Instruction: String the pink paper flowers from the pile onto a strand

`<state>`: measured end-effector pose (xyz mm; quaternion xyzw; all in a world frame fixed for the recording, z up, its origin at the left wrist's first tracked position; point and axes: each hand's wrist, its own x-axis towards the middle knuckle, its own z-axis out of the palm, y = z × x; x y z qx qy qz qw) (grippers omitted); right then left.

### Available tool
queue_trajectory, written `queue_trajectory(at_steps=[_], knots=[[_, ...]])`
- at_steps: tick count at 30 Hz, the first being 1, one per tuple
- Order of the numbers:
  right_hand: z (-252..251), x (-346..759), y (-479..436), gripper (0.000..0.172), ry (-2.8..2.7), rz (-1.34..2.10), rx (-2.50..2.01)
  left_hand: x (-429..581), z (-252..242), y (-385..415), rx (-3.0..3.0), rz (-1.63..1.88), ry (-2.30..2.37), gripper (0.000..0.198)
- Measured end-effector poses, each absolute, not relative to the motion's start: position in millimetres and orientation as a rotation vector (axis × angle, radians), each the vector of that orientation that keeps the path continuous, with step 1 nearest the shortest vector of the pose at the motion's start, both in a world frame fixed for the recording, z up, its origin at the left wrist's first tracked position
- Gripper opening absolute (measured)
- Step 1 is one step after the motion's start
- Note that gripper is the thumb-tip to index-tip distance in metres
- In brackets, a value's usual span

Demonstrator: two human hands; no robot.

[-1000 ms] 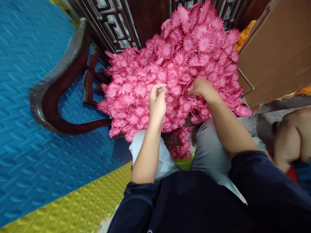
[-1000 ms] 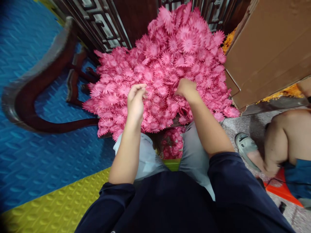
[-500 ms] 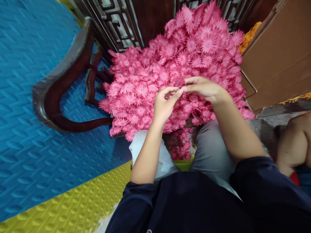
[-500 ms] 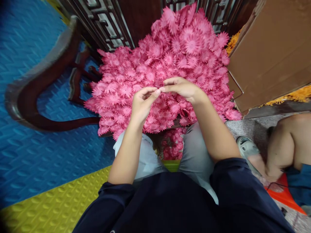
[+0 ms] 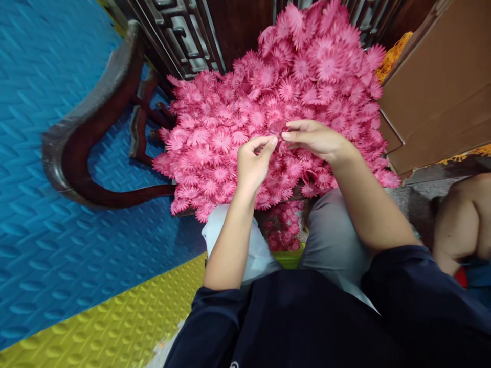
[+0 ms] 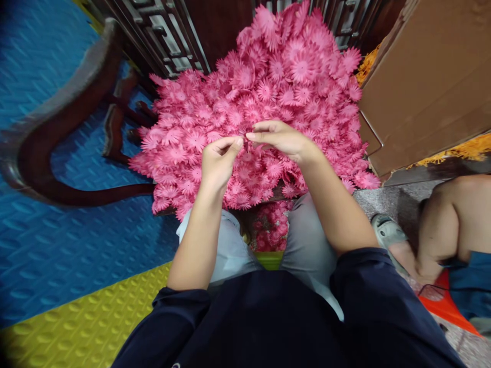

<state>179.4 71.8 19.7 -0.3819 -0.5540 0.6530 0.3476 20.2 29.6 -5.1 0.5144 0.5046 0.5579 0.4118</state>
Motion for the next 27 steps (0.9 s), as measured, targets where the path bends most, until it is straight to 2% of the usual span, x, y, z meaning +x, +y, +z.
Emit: queue_trajectory(at_steps=[3, 10, 16, 22, 27], knots=[[19.9, 178.6, 71.8, 0.030, -1.434, 1.669, -0.980, 19.9, -6.9, 30.5, 1.241, 1.417, 1.211, 0.009], [18.8, 175.9, 71.8, 0.038, -1.489, 1.620, -0.924, 20.9, -4.8, 30.6, 1.110, 1.460, 1.049, 0.028], [15.1, 169.2, 71.0, 0.040, -1.457, 1.561, -0.881, 20.9, -4.1, 29.7, 1.147, 1.513, 1.064, 0.024], [13.1, 163.5, 72.3, 0.040, -1.470, 1.363, -0.971, 19.3, -1.3, 31.0, 0.993, 1.466, 1.143, 0.006], [12.5, 160.1, 72.5, 0.043, -1.462, 1.276, -0.987, 19.3, -1.1, 34.2, 0.891, 1.440, 1.184, 0.008]])
